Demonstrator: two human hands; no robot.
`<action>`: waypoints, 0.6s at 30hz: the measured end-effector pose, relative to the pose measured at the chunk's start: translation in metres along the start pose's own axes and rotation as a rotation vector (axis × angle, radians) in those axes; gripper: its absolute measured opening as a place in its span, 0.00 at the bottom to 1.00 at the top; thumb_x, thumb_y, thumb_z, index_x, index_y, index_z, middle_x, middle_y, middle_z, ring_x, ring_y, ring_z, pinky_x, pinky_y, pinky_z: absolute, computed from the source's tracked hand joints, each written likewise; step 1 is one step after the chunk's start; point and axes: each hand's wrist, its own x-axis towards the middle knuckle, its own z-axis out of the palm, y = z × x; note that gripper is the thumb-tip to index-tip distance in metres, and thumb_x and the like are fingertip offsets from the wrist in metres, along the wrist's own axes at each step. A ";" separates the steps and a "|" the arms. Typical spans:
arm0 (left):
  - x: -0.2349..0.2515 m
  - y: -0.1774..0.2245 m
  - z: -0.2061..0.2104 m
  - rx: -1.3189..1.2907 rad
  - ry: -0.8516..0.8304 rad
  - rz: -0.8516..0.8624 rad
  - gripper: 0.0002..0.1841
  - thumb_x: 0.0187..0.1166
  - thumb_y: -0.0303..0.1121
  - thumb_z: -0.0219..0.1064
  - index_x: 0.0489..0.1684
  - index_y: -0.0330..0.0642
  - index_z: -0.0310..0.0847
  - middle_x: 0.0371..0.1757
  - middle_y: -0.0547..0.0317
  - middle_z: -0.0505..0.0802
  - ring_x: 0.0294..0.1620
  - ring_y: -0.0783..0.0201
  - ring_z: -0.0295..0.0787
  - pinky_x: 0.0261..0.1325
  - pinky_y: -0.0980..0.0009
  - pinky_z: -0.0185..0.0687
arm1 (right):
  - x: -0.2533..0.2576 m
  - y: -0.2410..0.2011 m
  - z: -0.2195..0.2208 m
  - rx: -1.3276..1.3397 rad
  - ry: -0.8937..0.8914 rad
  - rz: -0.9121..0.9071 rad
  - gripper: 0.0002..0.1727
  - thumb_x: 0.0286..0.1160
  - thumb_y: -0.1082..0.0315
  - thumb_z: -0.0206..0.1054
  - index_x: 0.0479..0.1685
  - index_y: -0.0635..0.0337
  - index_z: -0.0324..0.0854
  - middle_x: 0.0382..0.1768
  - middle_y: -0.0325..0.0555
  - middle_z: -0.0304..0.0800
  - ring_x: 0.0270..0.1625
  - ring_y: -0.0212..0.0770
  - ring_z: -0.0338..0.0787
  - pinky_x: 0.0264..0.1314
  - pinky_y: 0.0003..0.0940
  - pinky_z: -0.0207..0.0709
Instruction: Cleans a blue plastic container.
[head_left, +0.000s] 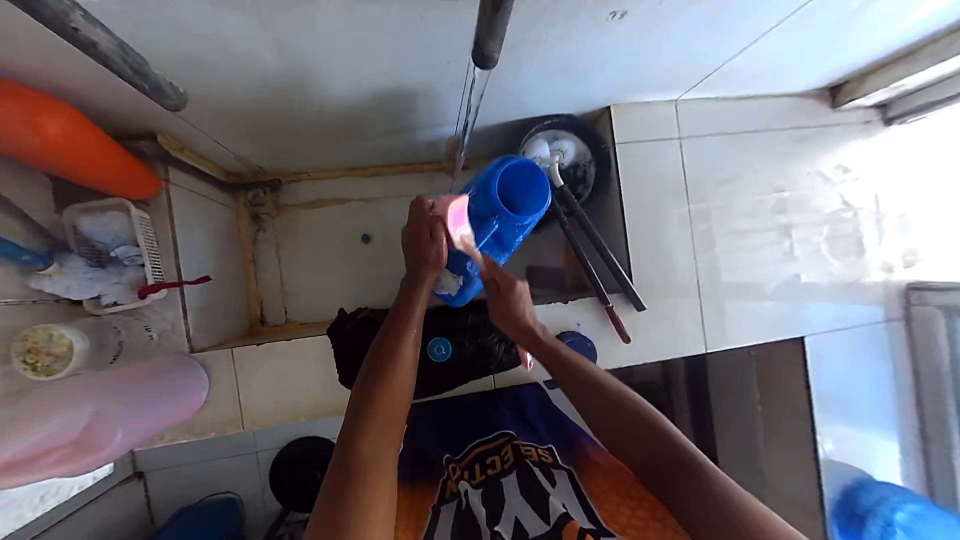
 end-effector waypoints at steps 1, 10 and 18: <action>-0.008 -0.001 -0.001 0.068 -0.021 0.020 0.21 0.90 0.38 0.42 0.55 0.40 0.83 0.54 0.49 0.91 0.58 0.53 0.88 0.58 0.49 0.81 | 0.002 0.010 -0.001 0.007 0.064 -0.020 0.26 0.93 0.56 0.50 0.84 0.54 0.72 0.36 0.59 0.93 0.33 0.57 0.93 0.39 0.61 0.86; -0.076 0.000 -0.032 0.055 -0.121 0.221 0.25 0.84 0.50 0.48 0.64 0.46 0.85 0.71 0.55 0.86 0.76 0.54 0.76 0.79 0.45 0.65 | -0.009 0.047 0.009 0.174 0.169 -0.004 0.25 0.92 0.59 0.53 0.82 0.57 0.74 0.37 0.55 0.92 0.32 0.50 0.90 0.40 0.55 0.86; -0.101 0.037 0.016 0.202 -0.044 -0.137 0.52 0.49 0.71 0.80 0.81 0.57 0.73 0.84 0.56 0.76 0.86 0.52 0.67 0.82 0.43 0.66 | -0.008 0.052 -0.068 -0.035 -0.012 0.035 0.24 0.92 0.58 0.53 0.83 0.41 0.75 0.48 0.56 0.95 0.45 0.58 0.94 0.51 0.66 0.84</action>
